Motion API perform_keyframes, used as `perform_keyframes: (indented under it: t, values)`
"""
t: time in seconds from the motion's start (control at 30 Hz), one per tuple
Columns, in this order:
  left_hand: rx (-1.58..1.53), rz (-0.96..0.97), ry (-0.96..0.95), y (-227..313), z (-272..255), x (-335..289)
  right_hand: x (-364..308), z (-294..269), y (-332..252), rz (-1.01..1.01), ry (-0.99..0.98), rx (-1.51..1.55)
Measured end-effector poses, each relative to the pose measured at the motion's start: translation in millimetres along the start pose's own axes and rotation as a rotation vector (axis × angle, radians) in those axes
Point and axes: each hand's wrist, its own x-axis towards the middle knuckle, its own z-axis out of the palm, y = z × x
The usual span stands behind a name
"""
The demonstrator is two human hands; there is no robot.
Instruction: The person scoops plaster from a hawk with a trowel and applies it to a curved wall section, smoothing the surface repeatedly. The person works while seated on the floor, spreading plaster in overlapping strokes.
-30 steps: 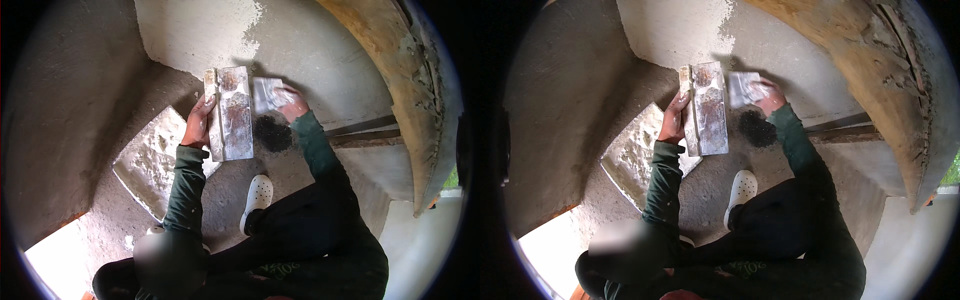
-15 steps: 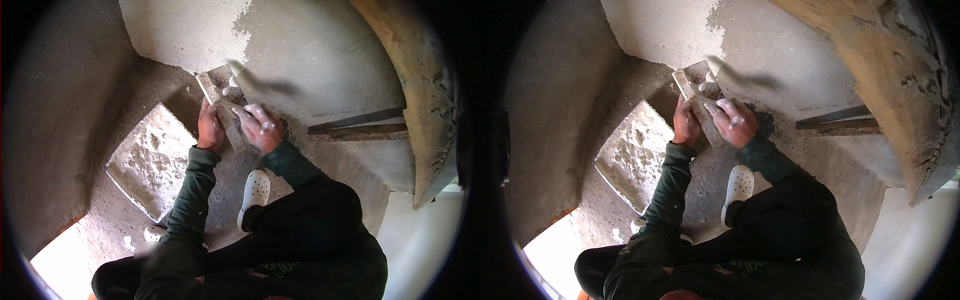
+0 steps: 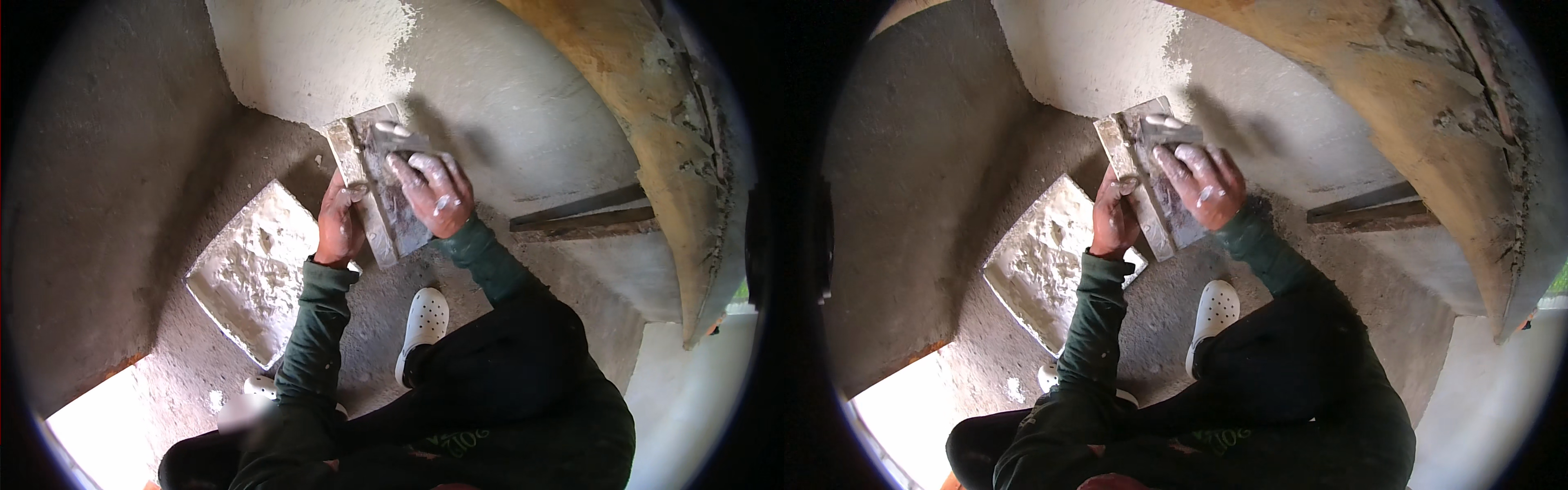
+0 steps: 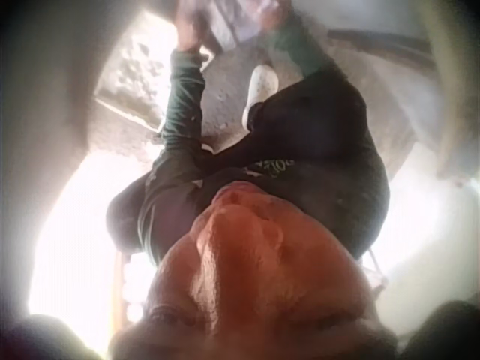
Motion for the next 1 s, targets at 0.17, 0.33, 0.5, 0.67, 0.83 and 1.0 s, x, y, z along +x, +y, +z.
perform_keyframes:
  t: [0.17, 0.33, 0.5, 0.67, 0.83, 1.0]
  values:
    - [0.048, -0.071, 0.004, 23.8, -7.7, -2.2, 31.2, -31.1, 16.7, 0.238, 0.175, 0.186]
    - [-0.078, -0.123, 0.057, 30.0, -31.1, 0.9, 28.0, -37.5, 22.9, 0.927, 0.216, 1.202]
    - [-0.167, -0.210, 0.041, 23.4, -27.4, 3.2, -34.2, 34.4, 61.7, 1.344, 0.049, 1.929]
    - [-0.082, -0.219, 0.186, 6.3, -39.5, 8.1, -87.5, 16.0, 84.5, 1.411, -0.008, 1.646]
    - [0.746, 0.063, 0.162, -47.2, -122.3, 9.5, -67.7, -48.5, 57.6, 1.215, -0.133, 1.140]
    - [0.232, -0.315, 0.431, -105.4, -88.0, 39.9, -92.4, -69.8, 50.5, 1.137, -0.132, 1.001]
